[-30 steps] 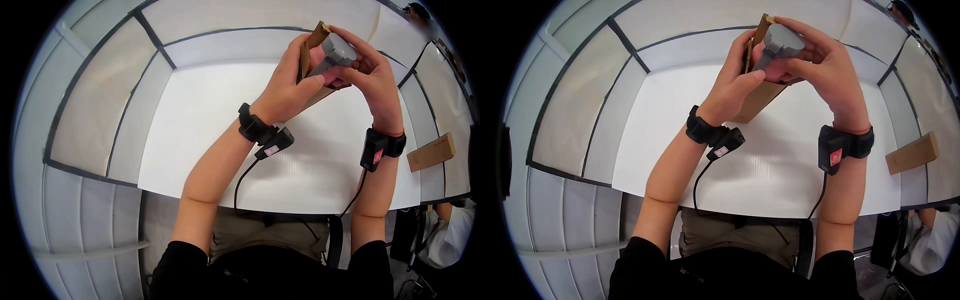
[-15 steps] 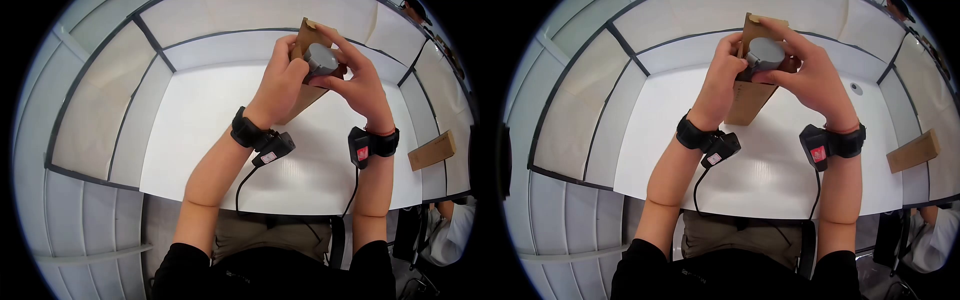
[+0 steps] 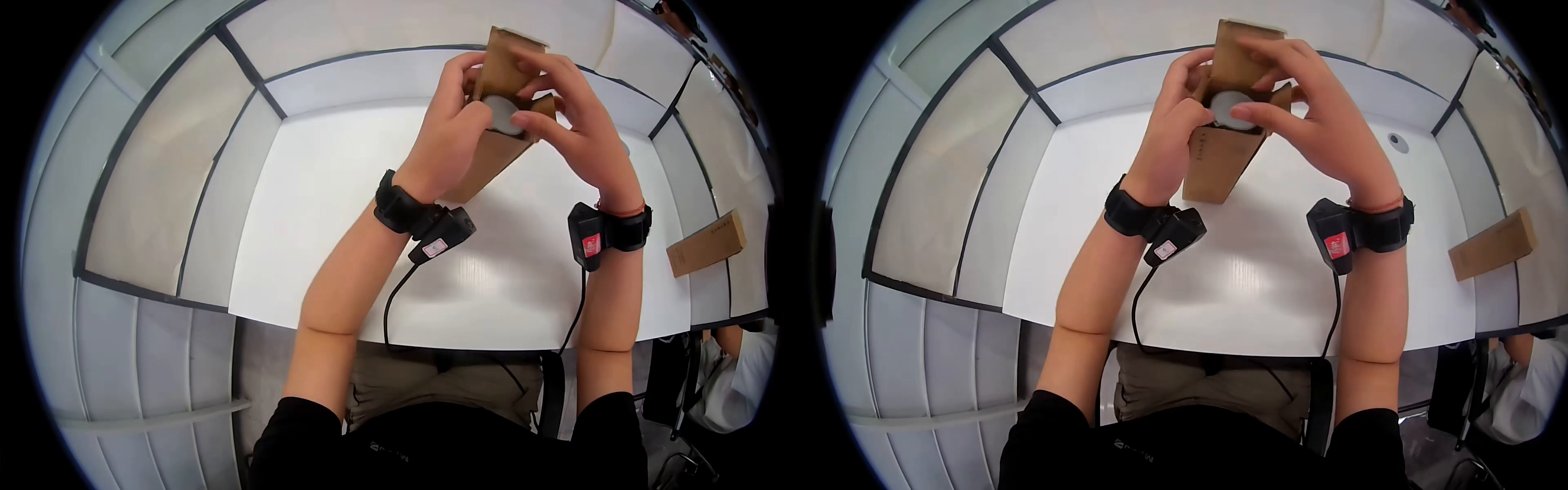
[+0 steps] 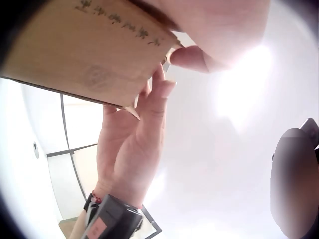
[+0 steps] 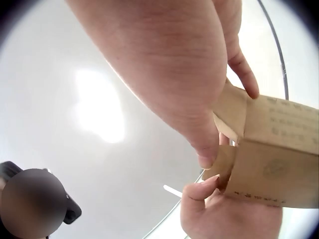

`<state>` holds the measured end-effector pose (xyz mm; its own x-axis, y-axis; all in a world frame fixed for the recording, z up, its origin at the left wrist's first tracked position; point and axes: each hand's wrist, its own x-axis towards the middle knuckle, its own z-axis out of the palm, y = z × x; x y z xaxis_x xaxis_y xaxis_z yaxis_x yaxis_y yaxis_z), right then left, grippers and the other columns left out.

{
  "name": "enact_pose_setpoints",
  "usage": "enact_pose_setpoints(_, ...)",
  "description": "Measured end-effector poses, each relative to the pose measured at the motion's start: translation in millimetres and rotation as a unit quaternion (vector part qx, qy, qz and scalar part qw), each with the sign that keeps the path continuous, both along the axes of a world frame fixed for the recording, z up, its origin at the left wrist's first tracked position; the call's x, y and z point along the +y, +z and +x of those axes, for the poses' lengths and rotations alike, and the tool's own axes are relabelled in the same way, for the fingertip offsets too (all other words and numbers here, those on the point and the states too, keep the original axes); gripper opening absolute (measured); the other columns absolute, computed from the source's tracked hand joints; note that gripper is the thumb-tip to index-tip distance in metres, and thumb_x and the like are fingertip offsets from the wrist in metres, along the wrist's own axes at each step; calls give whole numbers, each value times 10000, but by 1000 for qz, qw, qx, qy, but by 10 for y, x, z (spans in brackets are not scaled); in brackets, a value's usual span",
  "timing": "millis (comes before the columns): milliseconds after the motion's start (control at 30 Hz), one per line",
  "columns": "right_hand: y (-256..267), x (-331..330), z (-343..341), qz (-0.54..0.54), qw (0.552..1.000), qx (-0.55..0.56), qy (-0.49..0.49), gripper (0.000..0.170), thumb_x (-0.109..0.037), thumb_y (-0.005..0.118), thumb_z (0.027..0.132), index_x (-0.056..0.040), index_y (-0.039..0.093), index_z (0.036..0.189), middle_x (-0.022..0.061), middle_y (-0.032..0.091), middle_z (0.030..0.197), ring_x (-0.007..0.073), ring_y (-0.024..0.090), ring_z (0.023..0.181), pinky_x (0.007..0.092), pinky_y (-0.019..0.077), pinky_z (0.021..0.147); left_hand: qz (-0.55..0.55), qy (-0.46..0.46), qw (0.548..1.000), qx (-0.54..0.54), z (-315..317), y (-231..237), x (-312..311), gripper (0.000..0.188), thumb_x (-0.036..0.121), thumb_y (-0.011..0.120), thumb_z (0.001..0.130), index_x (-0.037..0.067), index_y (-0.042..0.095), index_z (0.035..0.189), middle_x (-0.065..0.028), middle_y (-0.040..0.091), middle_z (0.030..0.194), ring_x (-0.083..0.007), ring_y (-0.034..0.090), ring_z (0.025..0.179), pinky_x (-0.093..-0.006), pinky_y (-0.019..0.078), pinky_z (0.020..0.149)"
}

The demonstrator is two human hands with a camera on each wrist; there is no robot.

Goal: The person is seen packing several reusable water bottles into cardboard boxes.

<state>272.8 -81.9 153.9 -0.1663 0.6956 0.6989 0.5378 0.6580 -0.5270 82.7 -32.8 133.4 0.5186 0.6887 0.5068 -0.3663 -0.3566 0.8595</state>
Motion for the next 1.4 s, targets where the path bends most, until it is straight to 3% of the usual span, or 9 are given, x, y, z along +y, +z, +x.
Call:
enact_pose_setpoints(200, 9, 25, 76, -82, 993, 82, 23, 348, -144, 647, 977, -43, 593, 1306, 40, 669, 1090, 134, 637, 1070, 296, 523, 899, 9, 18, 1000, 2, -8, 6, -54, 605, 183, 451, 990, 24, 225, 1528, -124, 479, 1344, -248, 484, 1230, -373, 368, 1099)
enact_pose_setpoints(300, 59, 21, 138, -135, 977, 151, 63, 326, -106, 610, 990, -36, 587, 1307, 48, 667, 1113, 141, 635, 1100, 304, 530, 915, 19, -22, 996, -86, 17, -125, 63, 535, 348, 394, 1050, 75, 336, 1506, -123, 506, 1380, -227, 501, 1253, -340, 396, 1075)
enact_pose_setpoints(500, -54, 86, 87, -115, 973, 180, 86, 389, -103, 660, 954, -8, 549, 1314, 86, 604, 1272, 186, 607, 1180, 330, 541, 920, 155, 87, 982, 56, 0, -196, 214, 355, 199, 433, 1067, 68, 460, 1396, -91, 522, 1364, -170, 529, 1194, -313, 435, 1022)
enact_pose_setpoints(633, -134, 142, -44, -75, 987, 123, -67, 607, -192, 782, 876, -11, 488, 1375, 117, 458, 1442, 236, 561, 1234, 344, 538, 920, 122, 109, 986, 18, 26, -252, 227, 398, 146, 489, 1048, 72, 415, 1433, -72, 566, 1275, -162, 544, 1127, -312, 437, 999)
enact_pose_setpoints(733, -139, 158, -35, -75, 985, 134, -76, 547, -172, 765, 876, -30, 535, 1351, 94, 536, 1379, 220, 584, 1187, 357, 532, 920, 188, 141, 971, -44, 113, -250, 172, 437, 127, 503, 1040, 79, 381, 1457, -63, 591, 1212, -167, 555, 1088, -317, 438, 984)
enact_pose_setpoints(833, -82, 119, 73, -162, 980, 97, 68, 480, -148, 732, 878, -51, 589, 1325, 70, 607, 1308, 205, 604, 1149, 361, 520, 939, 271, 167, 947, -46, 113, -258, 170, 436, 114, 508, 1034, 75, 382, 1449, -71, 582, 1217, -173, 562, 1084, -327, 436, 989)
enact_pose_setpoints(967, -22, 0, 36, -94, 984, 30, 148, 443, -146, 671, 930, -74, 598, 1361, 56, 659, 1248, 180, 618, 1117, 349, 501, 982, 329, 167, 930, 1, 18, -276, 281, 326, 167, 492, 1048, 51, 488, 1352, -85, 552, 1244, -181, 562, 1089, -334, 431, 993)
enact_pose_setpoints(1067, 6, -37, 63, -154, 967, 87, 182, 383, -195, 636, 989, -51, 617, 1343, 66, 662, 1246, 174, 620, 1112, 335, 493, 989, 342, 154, 926, -30, 20, -270, 294, 293, 252, 512, 1040, 41, 559, 1237, -100, 565, 1174, -231, 557, 1044, -352, 443, 957)
enact_pose_setpoints(1400, -52, 14, -79, -35, 996, -48, 64, 326, -188, 570, 1028, -61, 658, 1315, 97, 632, 1330, 251, 624, 1154, 341, 488, 997, 238, 167, 955, -62, 65, -317, 272, 256, 250, 479, 1050, 32, 578, 1143, -112, 565, 1136, -236, 557, 1034, -353, 443, 943)
